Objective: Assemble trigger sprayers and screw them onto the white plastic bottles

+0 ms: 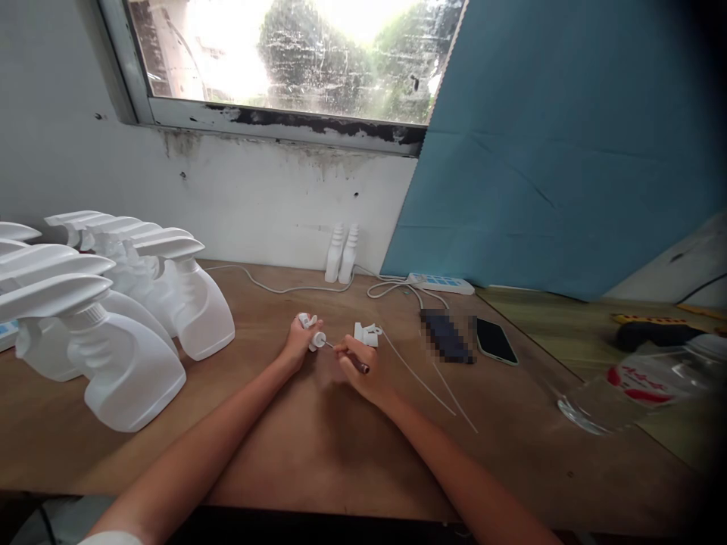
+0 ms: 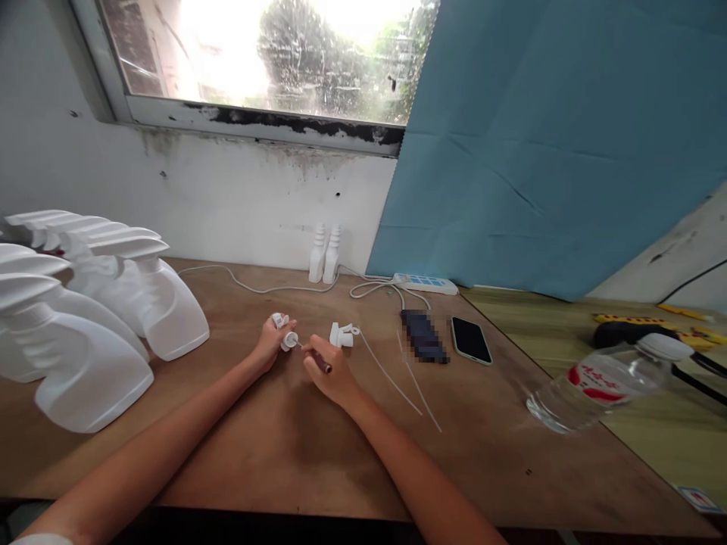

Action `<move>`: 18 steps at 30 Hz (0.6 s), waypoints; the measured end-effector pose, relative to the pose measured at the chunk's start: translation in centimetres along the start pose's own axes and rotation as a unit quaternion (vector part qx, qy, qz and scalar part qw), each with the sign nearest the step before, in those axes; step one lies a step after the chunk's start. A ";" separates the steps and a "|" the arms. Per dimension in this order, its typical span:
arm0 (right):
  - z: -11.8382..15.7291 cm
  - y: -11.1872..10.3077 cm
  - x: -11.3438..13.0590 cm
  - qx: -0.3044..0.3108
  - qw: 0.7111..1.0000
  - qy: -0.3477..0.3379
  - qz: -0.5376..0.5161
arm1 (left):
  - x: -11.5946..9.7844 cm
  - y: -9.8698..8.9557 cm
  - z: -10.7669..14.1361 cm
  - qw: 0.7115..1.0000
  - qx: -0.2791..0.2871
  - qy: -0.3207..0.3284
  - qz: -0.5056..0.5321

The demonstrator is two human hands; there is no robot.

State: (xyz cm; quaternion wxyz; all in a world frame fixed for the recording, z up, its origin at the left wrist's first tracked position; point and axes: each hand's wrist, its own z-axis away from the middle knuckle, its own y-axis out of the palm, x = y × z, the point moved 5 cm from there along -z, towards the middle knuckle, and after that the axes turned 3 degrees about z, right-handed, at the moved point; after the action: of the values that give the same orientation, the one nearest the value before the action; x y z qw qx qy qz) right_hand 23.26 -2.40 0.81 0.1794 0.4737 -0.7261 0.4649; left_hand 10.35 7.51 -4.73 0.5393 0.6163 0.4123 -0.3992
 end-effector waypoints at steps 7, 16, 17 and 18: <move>-0.2 0.3 -3.2 -0.006 0.949 0.147 -0.279 | -0.4 0.4 0.2 0.998 0.039 -0.042 0.034; 0.0 1.8 -2.0 0.085 0.953 0.081 -0.278 | -0.9 0.2 0.1 0.987 0.076 -0.098 0.100; 0.1 2.0 -1.9 0.100 0.958 0.073 -0.260 | -1.0 0.2 0.1 0.985 0.081 -0.104 0.107; 0.1 2.0 -1.7 0.112 0.963 0.062 -0.237 | -1.1 0.2 0.1 0.984 0.085 -0.109 0.113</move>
State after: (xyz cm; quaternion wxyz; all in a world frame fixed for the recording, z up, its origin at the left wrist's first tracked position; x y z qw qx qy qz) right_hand 22.40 -1.38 -1.48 0.2750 0.6198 -0.5235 0.5159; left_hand 10.13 7.34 -3.67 0.5682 0.6553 0.2431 -0.4343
